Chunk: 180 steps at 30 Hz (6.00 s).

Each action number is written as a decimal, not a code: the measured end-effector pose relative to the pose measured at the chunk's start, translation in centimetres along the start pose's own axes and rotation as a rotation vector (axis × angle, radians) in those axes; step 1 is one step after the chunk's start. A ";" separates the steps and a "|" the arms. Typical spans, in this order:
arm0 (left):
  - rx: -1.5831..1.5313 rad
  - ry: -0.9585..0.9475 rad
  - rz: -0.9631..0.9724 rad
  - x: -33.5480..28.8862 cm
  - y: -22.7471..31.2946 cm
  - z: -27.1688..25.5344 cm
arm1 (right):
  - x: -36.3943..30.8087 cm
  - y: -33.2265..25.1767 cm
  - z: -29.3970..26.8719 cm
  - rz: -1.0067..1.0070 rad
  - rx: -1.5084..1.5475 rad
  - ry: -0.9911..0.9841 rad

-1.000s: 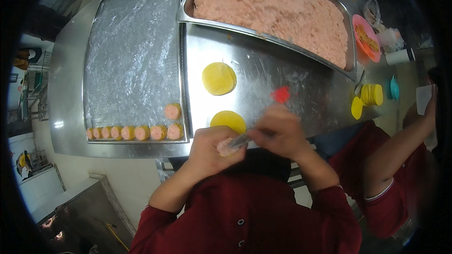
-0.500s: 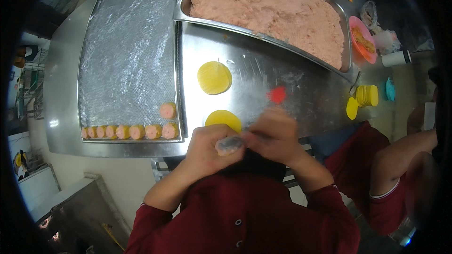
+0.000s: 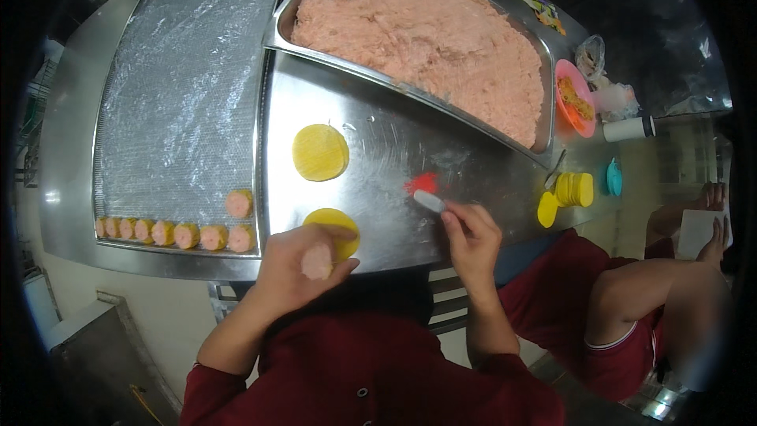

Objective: The person scoops pink filling onto yellow discs using a small spatula, then places the filled discs onto a metal tray. The person repeats this process multiple times, arranging the finished items in a row.

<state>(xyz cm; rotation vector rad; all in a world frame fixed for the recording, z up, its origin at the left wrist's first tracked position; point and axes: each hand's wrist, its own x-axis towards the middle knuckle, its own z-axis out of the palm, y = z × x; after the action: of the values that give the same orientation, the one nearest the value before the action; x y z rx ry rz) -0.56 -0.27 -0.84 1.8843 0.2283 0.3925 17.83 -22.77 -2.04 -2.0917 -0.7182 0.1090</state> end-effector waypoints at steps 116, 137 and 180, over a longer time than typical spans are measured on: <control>0.374 -0.396 -0.298 -0.2 -5.4 -19.0 | -2.2 5.7 2.0 -0.177 -0.160 0.102; 0.688 -0.113 -0.255 -0.1 0.7 -17.1 | -1.7 4.5 2.4 -0.182 -0.133 0.159; 0.396 -0.344 -0.226 1.1 1.4 -1.0 | -1.4 4.0 2.2 -0.171 -0.027 0.201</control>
<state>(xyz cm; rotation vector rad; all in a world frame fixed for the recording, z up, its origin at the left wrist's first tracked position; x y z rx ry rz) 0.06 0.51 1.00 2.2469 0.2980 -0.1453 17.74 -23.69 -6.73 -2.0223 -0.7744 -0.2039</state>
